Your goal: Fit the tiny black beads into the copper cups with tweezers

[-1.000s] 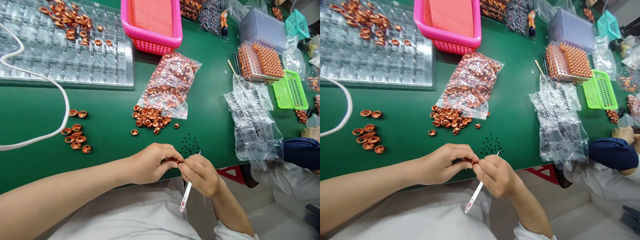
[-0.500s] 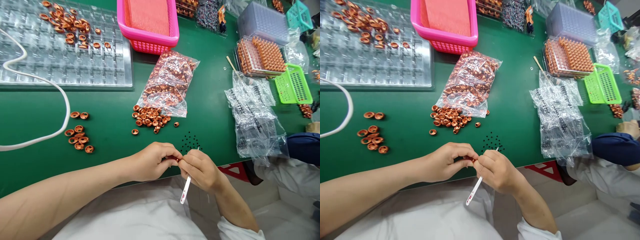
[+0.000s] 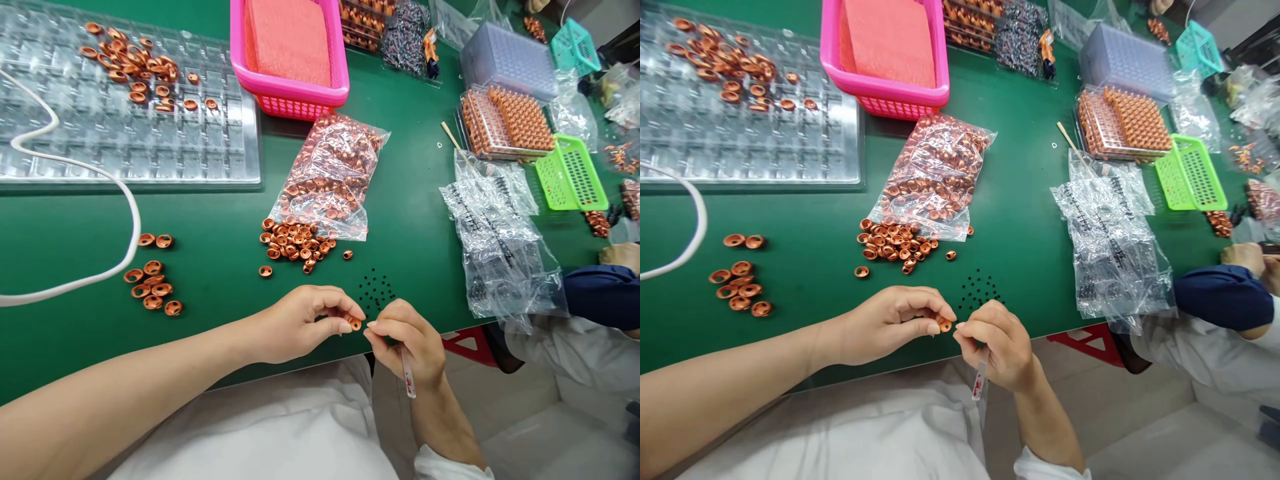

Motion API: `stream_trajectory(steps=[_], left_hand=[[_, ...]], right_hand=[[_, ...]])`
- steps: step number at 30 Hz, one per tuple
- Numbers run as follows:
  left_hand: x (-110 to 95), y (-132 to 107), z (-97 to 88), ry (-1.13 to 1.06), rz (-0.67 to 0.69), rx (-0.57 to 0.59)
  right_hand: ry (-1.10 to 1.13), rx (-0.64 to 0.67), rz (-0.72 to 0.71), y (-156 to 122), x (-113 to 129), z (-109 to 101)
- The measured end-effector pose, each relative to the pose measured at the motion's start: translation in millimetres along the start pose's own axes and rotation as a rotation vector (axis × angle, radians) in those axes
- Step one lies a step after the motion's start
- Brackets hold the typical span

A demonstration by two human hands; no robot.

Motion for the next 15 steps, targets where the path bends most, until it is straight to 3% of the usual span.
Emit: stream_trajectory(steps=[6,15], left_hand=[[-3.8,0.3,-0.5,0.111,0.043,0.001],[-6.3,-3.0,3.6,0.288,0.141,0.038]], right_hand=[[-0.029,0.051,-0.044,-6.7,1.1,3.7],[-0.160,0.275,-0.254,-11.5,15.1,21.0]])
Point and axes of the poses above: each hand's wrist, its own y-axis towards the middle knuckle, its own z-axis out of the palm, x = y × z, the point moved 9 cm from there along y, towards the middle knuckle, and after that the axes turned 15 degrees about -y, right-handed, at the moved point
